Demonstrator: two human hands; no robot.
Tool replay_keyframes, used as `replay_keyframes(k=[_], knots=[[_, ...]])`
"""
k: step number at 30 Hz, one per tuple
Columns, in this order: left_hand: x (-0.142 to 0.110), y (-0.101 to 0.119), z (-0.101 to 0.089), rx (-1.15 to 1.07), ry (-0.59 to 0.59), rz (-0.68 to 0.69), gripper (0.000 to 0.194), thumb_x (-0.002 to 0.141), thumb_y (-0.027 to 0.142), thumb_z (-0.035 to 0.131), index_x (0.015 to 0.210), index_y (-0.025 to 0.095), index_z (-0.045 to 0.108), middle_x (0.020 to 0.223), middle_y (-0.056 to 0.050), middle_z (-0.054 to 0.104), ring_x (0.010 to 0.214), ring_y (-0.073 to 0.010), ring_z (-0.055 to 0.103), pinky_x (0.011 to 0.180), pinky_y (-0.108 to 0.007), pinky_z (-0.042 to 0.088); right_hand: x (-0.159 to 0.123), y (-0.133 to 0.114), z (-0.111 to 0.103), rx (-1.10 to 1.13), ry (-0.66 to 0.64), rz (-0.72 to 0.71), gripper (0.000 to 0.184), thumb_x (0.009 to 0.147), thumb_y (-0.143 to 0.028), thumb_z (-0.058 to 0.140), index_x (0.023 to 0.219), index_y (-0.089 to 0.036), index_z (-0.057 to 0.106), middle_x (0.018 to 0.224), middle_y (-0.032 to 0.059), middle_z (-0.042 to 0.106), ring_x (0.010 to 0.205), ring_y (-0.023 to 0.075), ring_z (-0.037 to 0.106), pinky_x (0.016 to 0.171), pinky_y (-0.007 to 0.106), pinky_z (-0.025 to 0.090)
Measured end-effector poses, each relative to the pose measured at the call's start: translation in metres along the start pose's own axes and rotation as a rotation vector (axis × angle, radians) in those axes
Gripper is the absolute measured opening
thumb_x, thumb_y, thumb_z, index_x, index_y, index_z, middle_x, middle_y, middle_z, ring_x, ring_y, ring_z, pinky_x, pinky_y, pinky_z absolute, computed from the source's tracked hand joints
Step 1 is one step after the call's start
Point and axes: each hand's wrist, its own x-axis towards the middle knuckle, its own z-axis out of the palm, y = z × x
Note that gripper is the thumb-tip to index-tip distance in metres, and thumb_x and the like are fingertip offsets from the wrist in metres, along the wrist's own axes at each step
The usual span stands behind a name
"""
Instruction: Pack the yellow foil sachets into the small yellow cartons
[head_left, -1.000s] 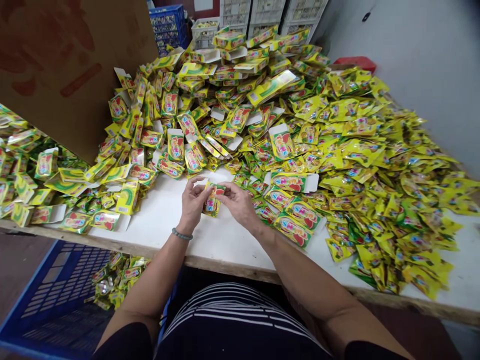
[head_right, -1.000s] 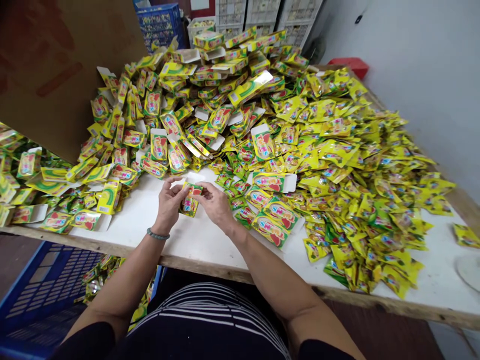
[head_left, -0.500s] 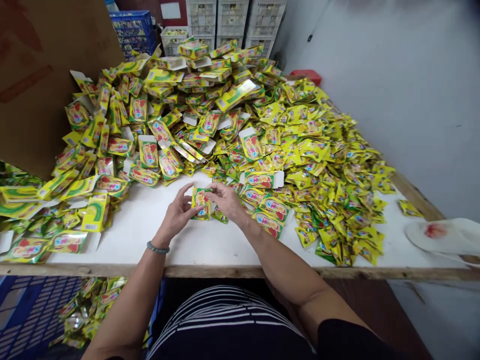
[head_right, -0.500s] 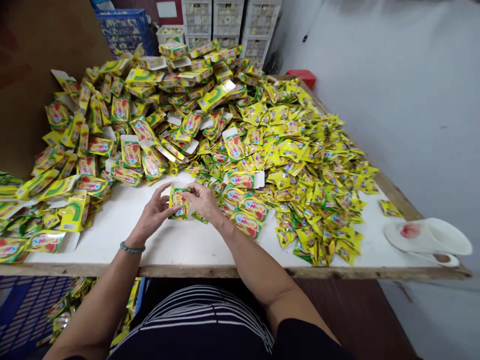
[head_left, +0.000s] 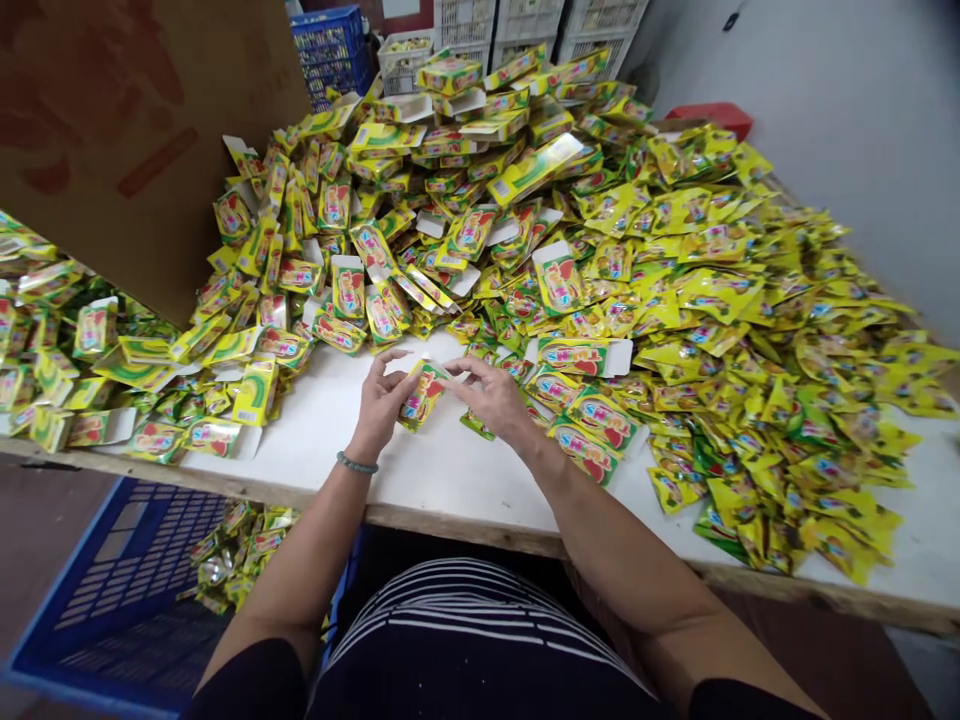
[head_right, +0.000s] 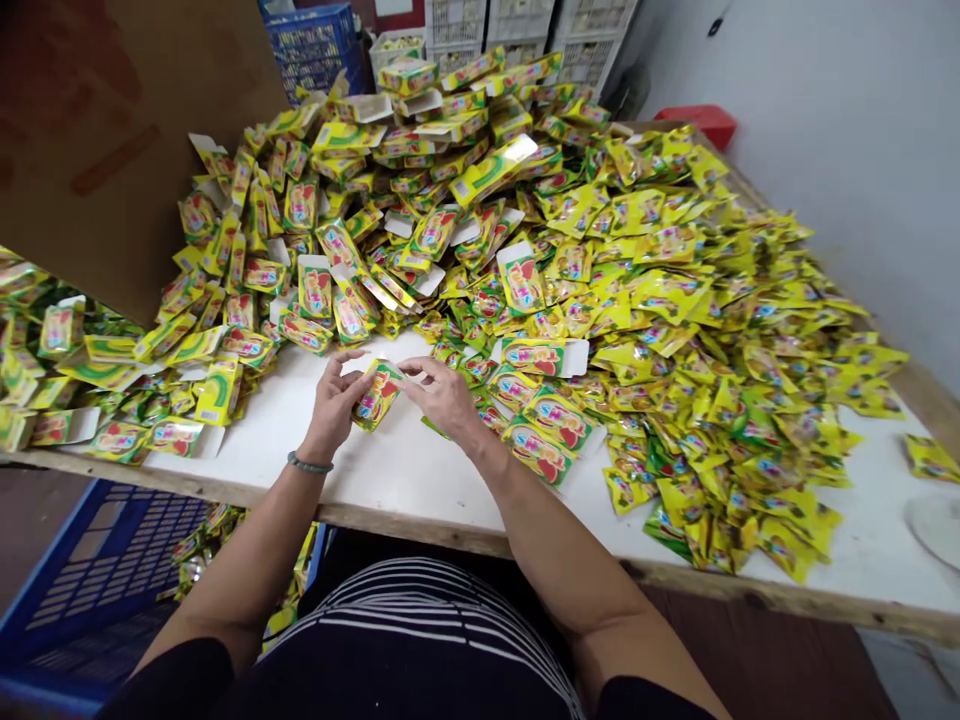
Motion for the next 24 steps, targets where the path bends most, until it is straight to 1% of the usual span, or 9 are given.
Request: replay_keyframes(k=[3,6,10,12,14,16,18,21,24], knots=[[-0.002,0.002,0.001,0.004,-0.009,-0.021,0.062,0.069,0.049,0.083,0.117,0.021,0.056,0.065,0.004,0.065,0.054,-0.0109,0.057,0.054,-0.022,0.042,-0.003,-0.003,0.005,0.108,-0.004,0.008,0.032,0.086,-0.053,0.064,0.085,-0.023,0.075,0.091,0.0045,0.073,0.085,0.0205,0.066,0.080,0.035,0.052],[-0.003,0.004,0.003,-0.008,0.007,-0.035,0.062,0.065,0.047,0.086,0.114,0.020,0.058,0.067,0.004,0.067,0.055,-0.0108,0.059,0.055,-0.022,0.044,-0.005,-0.003,0.009,0.109,0.011,0.002,0.028,0.082,-0.049,0.071,0.087,-0.022,0.077,0.091,0.0047,0.074,0.082,0.0206,0.066,0.077,0.036,0.053],[-0.003,0.005,0.003,-0.052,0.005,-0.016,0.057,0.065,0.042,0.087,0.109,0.018,0.061,0.064,0.004,0.068,0.053,-0.0100,0.059,0.053,-0.021,0.043,-0.006,-0.002,0.010,0.192,-0.033,-0.012,0.028,0.087,-0.048,0.067,0.088,-0.024,0.079,0.101,0.0053,0.076,0.100,0.0223,0.068,0.093,0.039,0.051],[-0.002,0.003,0.003,-0.067,0.019,-0.015,0.056,0.063,0.040,0.088,0.107,0.017,0.062,0.065,0.003,0.069,0.053,-0.0100,0.060,0.052,-0.021,0.043,-0.007,0.000,0.013,0.250,-0.033,-0.002,0.027,0.084,-0.049,0.070,0.086,-0.024,0.080,0.101,0.0057,0.075,0.101,0.0224,0.067,0.096,0.039,0.051],[-0.002,0.002,0.003,-0.079,0.031,-0.020,0.055,0.062,0.039,0.089,0.105,0.017,0.063,0.065,0.002,0.070,0.052,-0.0100,0.060,0.052,-0.021,0.044,-0.007,0.003,0.016,0.279,-0.001,0.046,0.027,0.075,-0.047,0.078,0.085,-0.022,0.080,0.096,0.0057,0.075,0.094,0.0219,0.068,0.090,0.038,0.053],[-0.001,0.000,0.003,-0.081,0.021,-0.023,0.053,0.063,0.039,0.089,0.104,0.016,0.065,0.064,0.002,0.070,0.052,-0.0097,0.059,0.052,-0.021,0.044,-0.006,0.006,0.020,0.332,0.048,0.150,0.031,0.066,-0.046,0.084,0.084,-0.021,0.079,0.087,0.0046,0.075,0.082,0.0199,0.068,0.082,0.036,0.054],[-0.001,-0.001,0.003,-0.078,0.003,-0.026,0.051,0.065,0.040,0.088,0.104,0.015,0.067,0.064,0.001,0.070,0.052,-0.0098,0.060,0.052,-0.021,0.044,-0.005,0.007,0.020,0.434,0.071,0.272,0.034,0.061,-0.043,0.087,0.083,-0.020,0.079,0.080,0.0029,0.075,0.074,0.0175,0.066,0.079,0.035,0.054],[-0.002,0.000,0.002,-0.083,-0.022,-0.035,0.048,0.065,0.038,0.088,0.103,0.015,0.069,0.069,-0.001,0.073,0.054,-0.0102,0.061,0.053,-0.021,0.045,-0.003,0.005,0.016,0.571,0.033,0.380,0.035,0.057,-0.042,0.089,0.080,-0.018,0.078,0.074,0.0020,0.074,0.070,0.0155,0.064,0.076,0.033,0.052],[-0.004,0.002,-0.001,-0.090,-0.029,-0.040,0.046,0.065,0.037,0.088,0.101,0.015,0.071,0.068,-0.001,0.072,0.053,-0.0095,0.060,0.052,-0.020,0.044,-0.003,0.004,0.011,0.562,0.000,0.392,0.034,0.057,-0.042,0.088,0.080,-0.018,0.079,0.074,0.0020,0.074,0.067,0.0145,0.063,0.072,0.031,0.051]])
